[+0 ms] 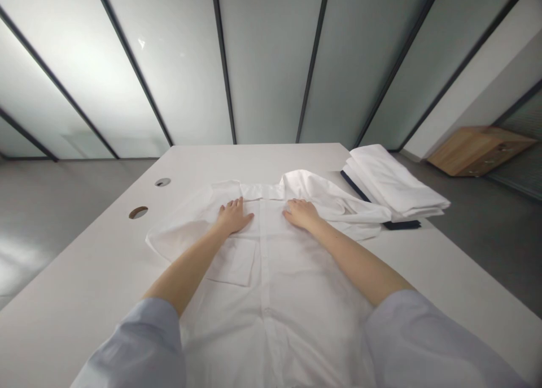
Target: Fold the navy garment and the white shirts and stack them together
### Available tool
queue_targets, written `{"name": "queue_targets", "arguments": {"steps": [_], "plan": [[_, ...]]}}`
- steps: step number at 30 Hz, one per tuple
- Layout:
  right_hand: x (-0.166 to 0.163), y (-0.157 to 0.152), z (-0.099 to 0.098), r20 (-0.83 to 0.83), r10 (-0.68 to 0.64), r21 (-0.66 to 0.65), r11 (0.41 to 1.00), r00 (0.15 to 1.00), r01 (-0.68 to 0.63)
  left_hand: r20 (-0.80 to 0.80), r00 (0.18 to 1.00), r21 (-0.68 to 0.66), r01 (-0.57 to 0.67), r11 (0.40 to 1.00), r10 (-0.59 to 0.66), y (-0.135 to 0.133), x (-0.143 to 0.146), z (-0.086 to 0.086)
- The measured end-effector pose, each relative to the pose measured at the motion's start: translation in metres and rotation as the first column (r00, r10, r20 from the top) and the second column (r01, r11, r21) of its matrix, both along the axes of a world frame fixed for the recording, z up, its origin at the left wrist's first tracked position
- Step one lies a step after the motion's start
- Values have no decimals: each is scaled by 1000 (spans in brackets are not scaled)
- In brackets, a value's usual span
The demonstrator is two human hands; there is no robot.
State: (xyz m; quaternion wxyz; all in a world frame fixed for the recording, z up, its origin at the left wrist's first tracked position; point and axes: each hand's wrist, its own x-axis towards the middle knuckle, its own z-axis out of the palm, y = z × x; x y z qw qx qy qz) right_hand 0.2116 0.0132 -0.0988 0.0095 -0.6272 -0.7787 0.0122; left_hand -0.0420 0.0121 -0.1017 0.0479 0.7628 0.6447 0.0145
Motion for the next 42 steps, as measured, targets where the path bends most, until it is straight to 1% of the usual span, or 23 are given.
{"name": "queue_targets", "arguments": {"steps": [2, 4, 8, 9, 11, 13, 14, 17, 18, 19, 20, 21, 22, 24, 25, 26, 28, 30, 32, 34, 37, 39, 42], "plan": [[-4, 8, 7, -52, -53, -25, 998, 997, 52, 101, 993, -5, -65, 998, 65, 6, 4, 8], [-10, 23, 11, -157, -99, -22, 995, 983, 97, 206, 971, -4, -125, 992, 123, 17, 9, 13], [-24, 55, 6, -345, -143, -20, 989, 928, 145, 326, 919, -4, -232, 973, 220, 45, 16, 9], [-27, 62, 5, -381, -173, -46, 985, 908, 168, 375, 897, -24, -242, 970, 233, 53, 16, 7], [-30, 75, 4, -460, -259, -128, 966, 849, 225, 541, 803, -108, -228, 968, 250, 67, 14, 4], [-31, 86, 6, -573, -327, -214, 945, 752, 248, 686, 679, -192, -179, 965, 263, 80, 10, 5], [-30, 91, 8, -651, -332, -230, 943, 683, 240, 745, 613, -208, -163, 964, 265, 86, 7, 7], [-27, 100, 12, -876, -213, -153, 973, 433, 170, 870, 437, -169, -167, 971, 226, 96, -3, 15], [-26, 101, 13, -912, -163, -114, 982, 375, 151, 894, 397, -155, -164, 974, 209, 96, -5, 17], [-24, 101, 13, -928, -128, -85, 987, 350, 135, 899, 390, -148, -154, 977, 198, 95, -7, 18], [-22, 100, 12, -927, -113, -73, 990, 357, 123, 882, 432, -147, -133, 980, 191, 92, -7, 18], [-20, 97, 12, -915, -107, -67, 991, 390, 115, 838, 515, -147, -104, 984, 180, 88, -7, 18], [-18, 94, 11, -892, -98, -54, 992, 442, 110, 765, 624, -139, -76, 987, 156, 82, -5, 17], [-12, 84, 9, -815, -56, -6, 996, 576, 89, 533, 842, -99, -33, 995, 81, 65, 2, 15], [-8, 78, 8, -764, -31, 19, 997, 645, 71, 394, 918, -68, -18, 998, 44, 54, 7, 15], [-5, 71, 8, -710, -10, 32, 998, 705, 47, 266, 964, -42, -4, 999, 15, 42, 12, 15], [1, 53, 7, -610, 8, -4, 1000, 793, -13, 79, 996, -11, 38, 999, -37, 16, 24, 17], [5, 33, 6, -515, 31, -80, 993, 856, -84, -34, 995, -15, 98, 995, -99, -9, 35, 21], [6, 13, 4, -393, 68, -107, 987, 917, -119, -85, 989, -69, 116, 991, -121, -28, 45, 24], [7, -3, 1, -246, 65, -81, 993, 967, -88, -104, 989, -120, 94, 988, -107, -38, 53, 23], [6, -16, -4, -97, -4, -61, 998, 995, -2, -90, 993, -130, 59, 990, -71, -37, 56, 14], [6, -15, -8, -65, -19, -64, 998, 998, 15, -59, 997, -120, 48, 992, -56, -29, 53, 4], [7, -3, -13, -69, 2, -59, 998, 998, -6, -32, 999, -110, 26, 994, -30, -15, 47, -6]]}}
